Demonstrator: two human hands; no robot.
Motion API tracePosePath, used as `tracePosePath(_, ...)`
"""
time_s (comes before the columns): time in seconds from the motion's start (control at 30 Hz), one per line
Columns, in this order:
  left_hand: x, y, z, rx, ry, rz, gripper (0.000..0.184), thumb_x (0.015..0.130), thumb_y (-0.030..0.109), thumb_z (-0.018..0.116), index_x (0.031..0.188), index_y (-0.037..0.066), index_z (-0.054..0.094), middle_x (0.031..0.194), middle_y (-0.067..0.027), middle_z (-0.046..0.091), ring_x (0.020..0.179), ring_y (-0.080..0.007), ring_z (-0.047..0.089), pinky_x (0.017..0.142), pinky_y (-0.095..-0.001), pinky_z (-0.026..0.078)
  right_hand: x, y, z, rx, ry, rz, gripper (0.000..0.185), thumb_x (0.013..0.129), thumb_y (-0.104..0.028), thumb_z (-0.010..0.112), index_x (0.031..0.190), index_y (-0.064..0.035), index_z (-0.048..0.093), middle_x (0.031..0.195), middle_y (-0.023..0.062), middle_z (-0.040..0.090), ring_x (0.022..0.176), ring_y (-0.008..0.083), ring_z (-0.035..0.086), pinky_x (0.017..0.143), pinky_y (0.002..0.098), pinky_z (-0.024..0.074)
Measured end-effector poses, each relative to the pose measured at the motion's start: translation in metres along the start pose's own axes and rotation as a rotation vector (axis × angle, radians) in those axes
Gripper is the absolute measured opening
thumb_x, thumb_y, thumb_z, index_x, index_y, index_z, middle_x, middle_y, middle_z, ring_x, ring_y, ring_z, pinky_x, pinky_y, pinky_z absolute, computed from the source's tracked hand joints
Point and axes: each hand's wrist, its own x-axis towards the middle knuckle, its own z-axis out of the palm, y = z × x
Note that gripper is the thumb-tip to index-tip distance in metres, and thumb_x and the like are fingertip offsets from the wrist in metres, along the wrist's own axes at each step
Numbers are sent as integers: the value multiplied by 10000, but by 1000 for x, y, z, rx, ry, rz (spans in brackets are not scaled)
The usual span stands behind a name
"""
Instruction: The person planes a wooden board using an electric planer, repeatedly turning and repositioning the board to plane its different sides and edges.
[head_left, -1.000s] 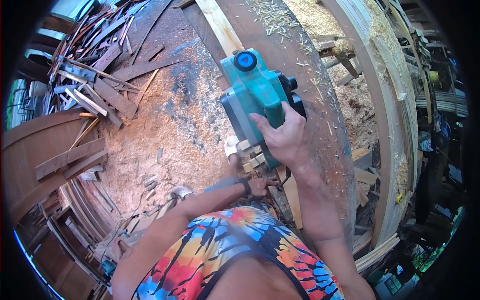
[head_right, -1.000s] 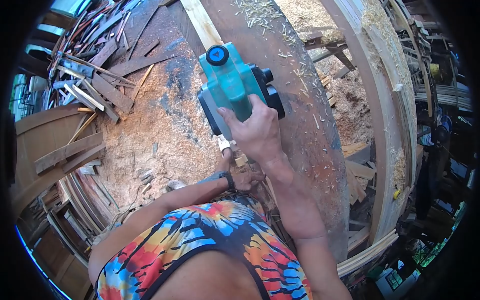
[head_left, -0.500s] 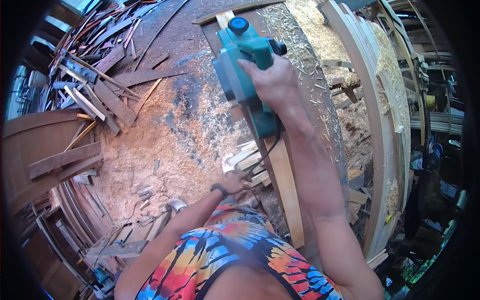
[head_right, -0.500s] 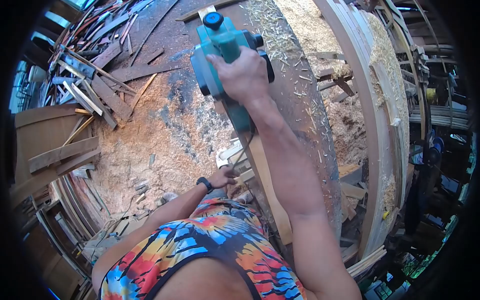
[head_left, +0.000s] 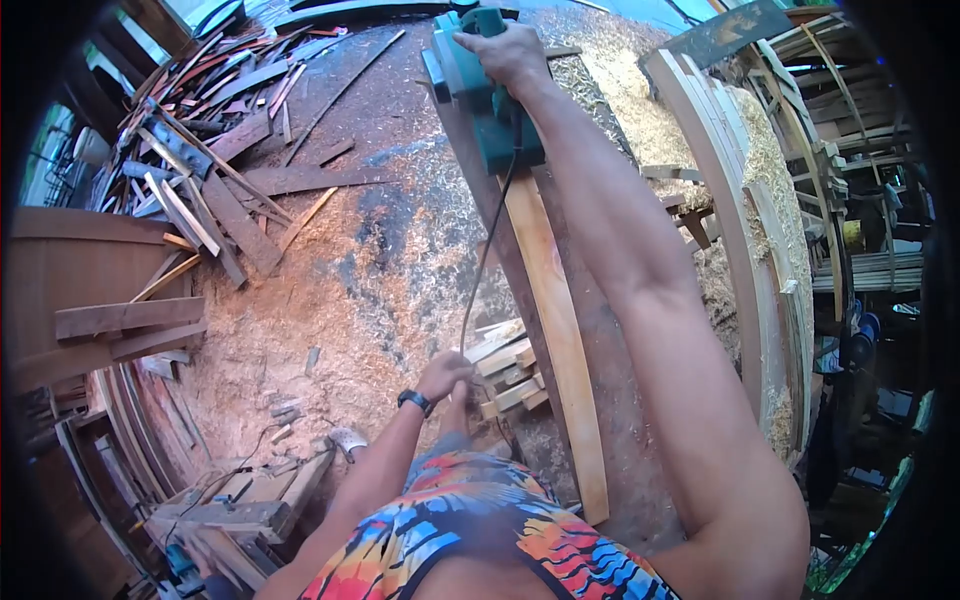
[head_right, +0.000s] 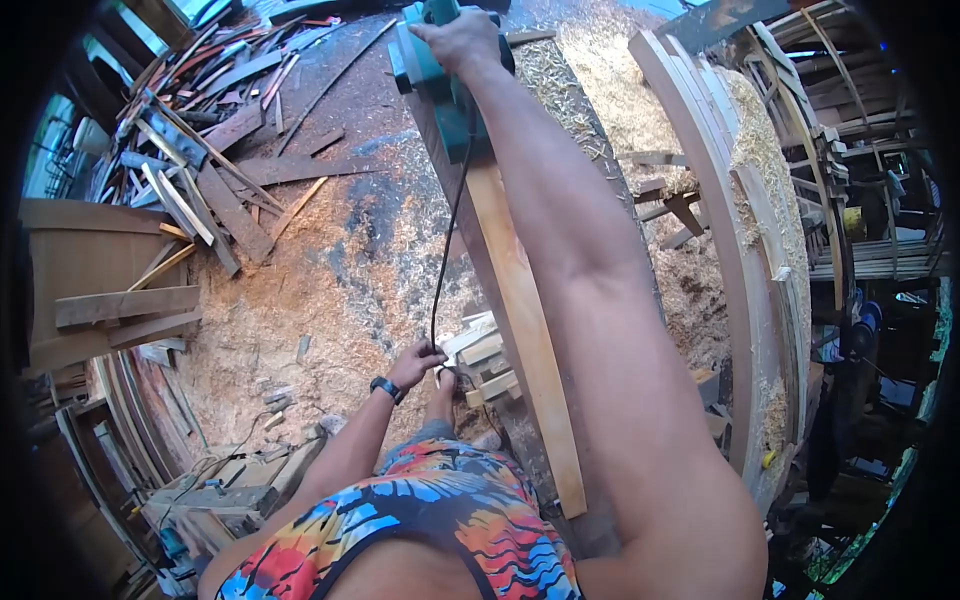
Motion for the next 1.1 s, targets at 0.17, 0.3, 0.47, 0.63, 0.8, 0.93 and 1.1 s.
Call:
tracePosePath(0.17, -39, -77, 9, 143, -77, -38, 341, 899, 317, 661, 1075, 29, 708, 997, -197, 719, 957, -286, 680, 867, -406, 516, -92, -3, -36, 142, 82, -127, 379, 779, -328, 828, 1015, -39, 761, 890, 147, 764, 817, 257, 745, 752, 375, 581)
tracePosePath(0.3, -67, -131, 15, 556, -207, -188, 304, 887, 148, 565, 1112, 28, 730, 1092, -182, 741, 1026, -272, 702, 913, -374, 527, -236, -5, -94, 399, -37, -60, 316, 866, -139, 767, 1133, 15, 696, 1038, 92, 743, 902, 152, 679, 827, 317, 539)
tracePosePath(0.47, -97, -168, 31, 684, -352, -64, 400, 920, 322, 498, 1088, 34, 718, 1050, -298, 688, 1011, -449, 663, 906, -513, 510, -404, 24, -174, 347, -32, 179, 371, 857, -83, 771, 1190, 42, 666, 1052, 90, 732, 933, 154, 683, 846, 307, 536)
tracePosePath(0.63, -124, -130, 75, 724, -403, -20, 453, 944, 383, 565, 1140, -2, 702, 1062, -250, 716, 996, -382, 702, 894, -433, 542, -554, 47, -262, 157, 46, 436, 342, 854, -113, 784, 1160, 4, 687, 896, 63, 723, 783, 121, 657, 716, 304, 527)
tracePosePath(0.8, -135, -154, 143, 875, -641, 77, 379, 953, 341, 554, 1083, 18, 702, 1076, -241, 689, 1014, -390, 677, 931, -460, 519, -655, 77, -312, 248, 196, 518, 262, 857, -141, 792, 1053, -5, 683, 681, -18, 615, 508, 49, 521, 460, 243, 404)
tracePosePath(0.93, -177, -93, 218, 929, -620, 208, 362, 982, 356, 533, 1067, 19, 631, 1059, -240, 660, 991, -387, 670, 868, -473, 542, -718, 115, -342, 274, 267, 539, 247, 858, -154, 796, 1003, -8, 659, 658, -21, 586, 484, 55, 497, 435, 255, 391)
tracePosePath(1.1, -208, -26, 296, -185, -124, -165, 667, 1020, 550, 447, 1313, -44, 518, 1075, -234, 692, 1032, -353, 683, 901, -444, 534, -745, 152, -365, 274, 231, 472, 229, 883, -153, 779, 1010, -19, 643, 648, -2, 586, 455, 72, 501, 411, 258, 394)
